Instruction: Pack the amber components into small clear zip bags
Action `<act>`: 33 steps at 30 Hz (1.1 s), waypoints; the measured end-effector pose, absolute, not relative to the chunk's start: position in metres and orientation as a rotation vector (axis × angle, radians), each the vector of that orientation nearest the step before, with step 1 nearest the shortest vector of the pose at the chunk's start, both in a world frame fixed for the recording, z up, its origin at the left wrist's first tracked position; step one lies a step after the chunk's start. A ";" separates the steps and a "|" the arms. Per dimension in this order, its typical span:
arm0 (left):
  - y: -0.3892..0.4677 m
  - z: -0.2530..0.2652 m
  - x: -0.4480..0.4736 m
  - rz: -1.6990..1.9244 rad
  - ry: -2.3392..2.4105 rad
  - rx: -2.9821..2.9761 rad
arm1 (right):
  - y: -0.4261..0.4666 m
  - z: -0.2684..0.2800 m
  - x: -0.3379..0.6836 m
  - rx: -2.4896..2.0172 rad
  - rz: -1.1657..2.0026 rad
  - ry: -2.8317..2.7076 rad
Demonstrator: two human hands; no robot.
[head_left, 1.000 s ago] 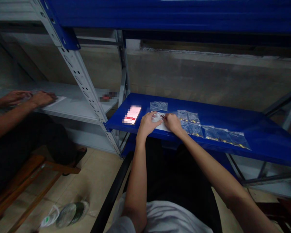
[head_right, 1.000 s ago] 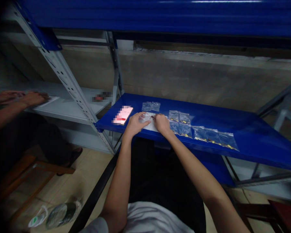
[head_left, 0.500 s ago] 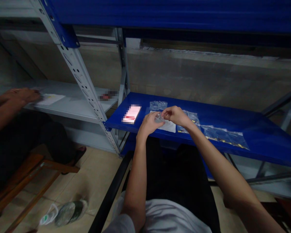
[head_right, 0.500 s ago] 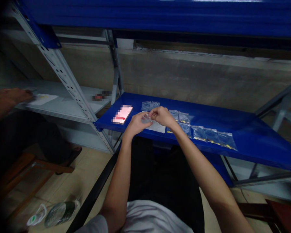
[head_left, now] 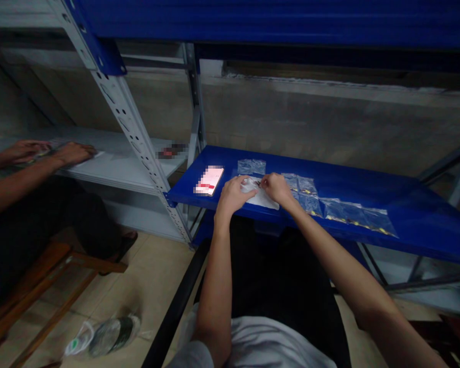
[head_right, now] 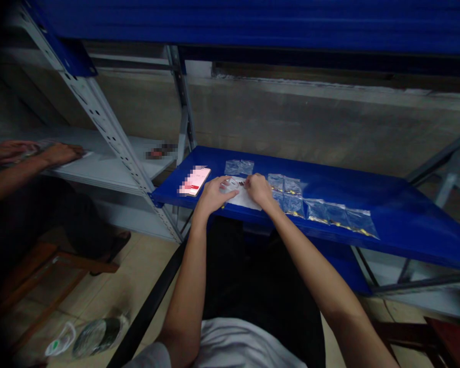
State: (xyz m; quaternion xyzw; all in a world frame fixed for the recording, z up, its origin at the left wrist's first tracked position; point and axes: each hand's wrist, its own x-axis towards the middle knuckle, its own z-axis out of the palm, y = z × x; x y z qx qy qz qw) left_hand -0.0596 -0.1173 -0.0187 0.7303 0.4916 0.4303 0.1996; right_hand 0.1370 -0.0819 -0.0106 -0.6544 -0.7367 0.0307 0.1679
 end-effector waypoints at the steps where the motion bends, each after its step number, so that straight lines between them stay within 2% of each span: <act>1: -0.118 -0.018 -0.060 1.203 1.379 2.035 | -0.082 -0.014 0.135 -1.900 0.055 -2.101; 15: -0.117 -0.021 -0.065 1.182 1.361 1.965 | -0.082 -0.019 0.139 -1.837 0.018 -2.124; 23: -0.117 -0.020 -0.059 1.163 1.235 1.942 | -0.095 0.021 0.147 -1.426 0.428 -2.005; 28: -0.118 -0.019 -0.055 1.163 1.177 1.971 | -0.100 0.030 0.145 -1.251 0.522 -2.130; 33: -0.118 -0.019 -0.057 1.173 1.223 1.962 | -0.087 0.018 0.158 -1.458 0.399 -2.035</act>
